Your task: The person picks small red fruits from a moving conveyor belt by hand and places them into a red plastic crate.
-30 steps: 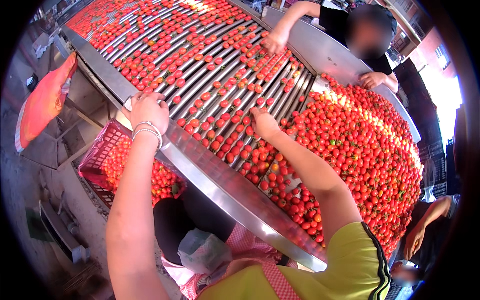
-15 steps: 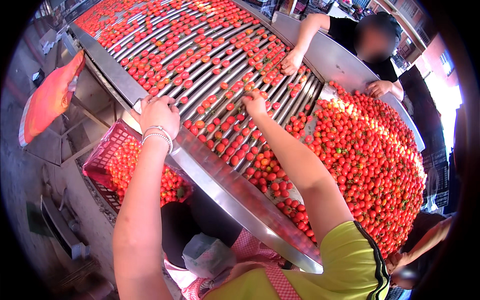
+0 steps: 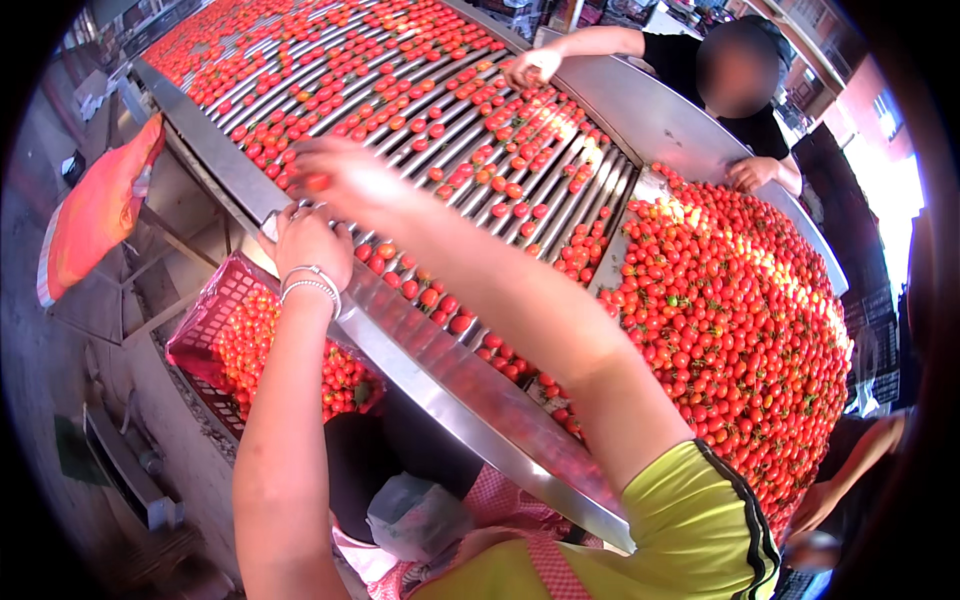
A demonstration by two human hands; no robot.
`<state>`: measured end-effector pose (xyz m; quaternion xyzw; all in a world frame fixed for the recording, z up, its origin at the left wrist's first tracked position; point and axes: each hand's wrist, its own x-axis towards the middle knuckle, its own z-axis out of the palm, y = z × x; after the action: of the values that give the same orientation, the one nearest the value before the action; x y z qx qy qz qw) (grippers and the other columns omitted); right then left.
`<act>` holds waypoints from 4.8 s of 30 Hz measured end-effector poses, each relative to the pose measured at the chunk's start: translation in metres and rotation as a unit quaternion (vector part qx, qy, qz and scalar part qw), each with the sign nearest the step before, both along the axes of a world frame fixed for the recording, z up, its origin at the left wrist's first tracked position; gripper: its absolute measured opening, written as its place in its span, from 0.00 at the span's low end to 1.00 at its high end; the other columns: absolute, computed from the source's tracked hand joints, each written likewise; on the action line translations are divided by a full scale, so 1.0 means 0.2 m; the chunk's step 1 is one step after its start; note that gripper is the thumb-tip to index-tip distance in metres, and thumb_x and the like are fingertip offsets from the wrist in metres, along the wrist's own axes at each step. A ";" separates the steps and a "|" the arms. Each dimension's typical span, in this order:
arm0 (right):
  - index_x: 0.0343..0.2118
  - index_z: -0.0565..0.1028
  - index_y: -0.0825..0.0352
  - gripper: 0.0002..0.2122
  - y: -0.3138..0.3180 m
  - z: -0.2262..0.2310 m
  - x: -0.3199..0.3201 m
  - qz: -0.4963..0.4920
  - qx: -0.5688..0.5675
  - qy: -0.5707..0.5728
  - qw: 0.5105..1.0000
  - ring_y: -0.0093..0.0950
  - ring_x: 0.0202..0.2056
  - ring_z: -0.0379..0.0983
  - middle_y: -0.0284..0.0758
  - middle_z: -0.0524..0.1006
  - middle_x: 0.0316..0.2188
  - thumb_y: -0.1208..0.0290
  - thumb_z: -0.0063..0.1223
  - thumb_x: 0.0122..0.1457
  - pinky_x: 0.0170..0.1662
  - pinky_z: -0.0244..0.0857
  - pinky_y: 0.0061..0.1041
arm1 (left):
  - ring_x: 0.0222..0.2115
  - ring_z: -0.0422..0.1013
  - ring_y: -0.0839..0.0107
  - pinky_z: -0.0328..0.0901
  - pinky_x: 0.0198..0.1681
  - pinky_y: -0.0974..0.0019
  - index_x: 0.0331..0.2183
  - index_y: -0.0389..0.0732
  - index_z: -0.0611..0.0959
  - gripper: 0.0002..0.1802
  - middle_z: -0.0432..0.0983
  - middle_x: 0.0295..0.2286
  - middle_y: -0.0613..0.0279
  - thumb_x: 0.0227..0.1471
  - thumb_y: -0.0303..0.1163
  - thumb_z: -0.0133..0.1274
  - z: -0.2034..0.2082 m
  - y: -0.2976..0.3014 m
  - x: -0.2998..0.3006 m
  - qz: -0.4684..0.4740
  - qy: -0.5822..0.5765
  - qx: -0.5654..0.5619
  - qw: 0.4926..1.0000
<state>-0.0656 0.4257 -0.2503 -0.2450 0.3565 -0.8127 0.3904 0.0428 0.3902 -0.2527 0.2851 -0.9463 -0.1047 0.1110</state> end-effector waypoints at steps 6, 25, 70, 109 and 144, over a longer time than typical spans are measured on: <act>0.51 0.67 0.74 0.22 -0.21 0.18 0.38 0.006 0.109 0.230 0.967 0.35 0.42 0.72 0.45 0.74 0.40 0.67 0.53 0.56 0.47 0.65 0.29 | 0.61 0.48 0.59 0.35 0.62 0.40 0.60 0.47 0.59 0.36 0.58 0.58 0.57 0.52 0.46 0.47 -0.34 -0.28 0.00 -0.009 0.075 -0.010 0.997; 0.45 0.72 0.65 0.15 1.74 -0.47 0.17 0.053 0.369 0.739 0.562 0.39 0.53 0.64 0.40 0.70 0.50 0.68 0.50 0.55 0.56 0.58 0.40 | 0.57 0.56 0.64 0.42 0.59 0.36 0.38 0.54 0.83 0.12 0.71 0.48 0.60 0.50 0.38 0.50 0.04 -0.02 0.04 0.010 -0.040 0.011 0.999; 0.43 0.72 0.70 0.12 1.38 -0.62 -0.17 -0.280 0.467 0.326 0.773 0.24 0.36 0.75 0.37 0.78 0.33 0.72 0.54 0.56 0.40 0.68 0.24 | 0.56 0.57 0.63 0.44 0.58 0.37 0.37 0.53 0.83 0.11 0.73 0.46 0.58 0.51 0.40 0.50 0.02 0.01 0.04 0.013 -0.025 0.002 1.000; 0.48 0.70 0.62 0.18 0.26 -0.58 -0.92 -0.279 0.556 0.637 0.455 0.41 0.50 0.66 0.42 0.71 0.45 0.76 0.45 0.52 0.53 0.61 0.39 | 0.55 0.58 0.59 0.40 0.59 0.35 0.31 0.49 0.83 0.09 0.76 0.40 0.63 0.47 0.35 0.51 -0.04 0.02 0.06 0.011 0.054 0.015 0.998; 0.38 0.75 0.67 0.12 1.25 -0.61 -0.13 -0.304 0.426 0.610 0.595 0.45 0.45 0.68 0.45 0.73 0.42 0.75 0.56 0.49 0.51 0.62 0.38 | 0.56 0.58 0.64 0.40 0.59 0.36 0.36 0.52 0.84 0.11 0.75 0.45 0.63 0.51 0.37 0.49 0.03 0.00 0.05 0.017 -0.011 0.021 1.000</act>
<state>-0.0914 0.6753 -0.3713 -0.3672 0.8707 -0.3012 -0.1278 0.0526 0.3910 -0.2468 0.3041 -0.9401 -0.1199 0.0963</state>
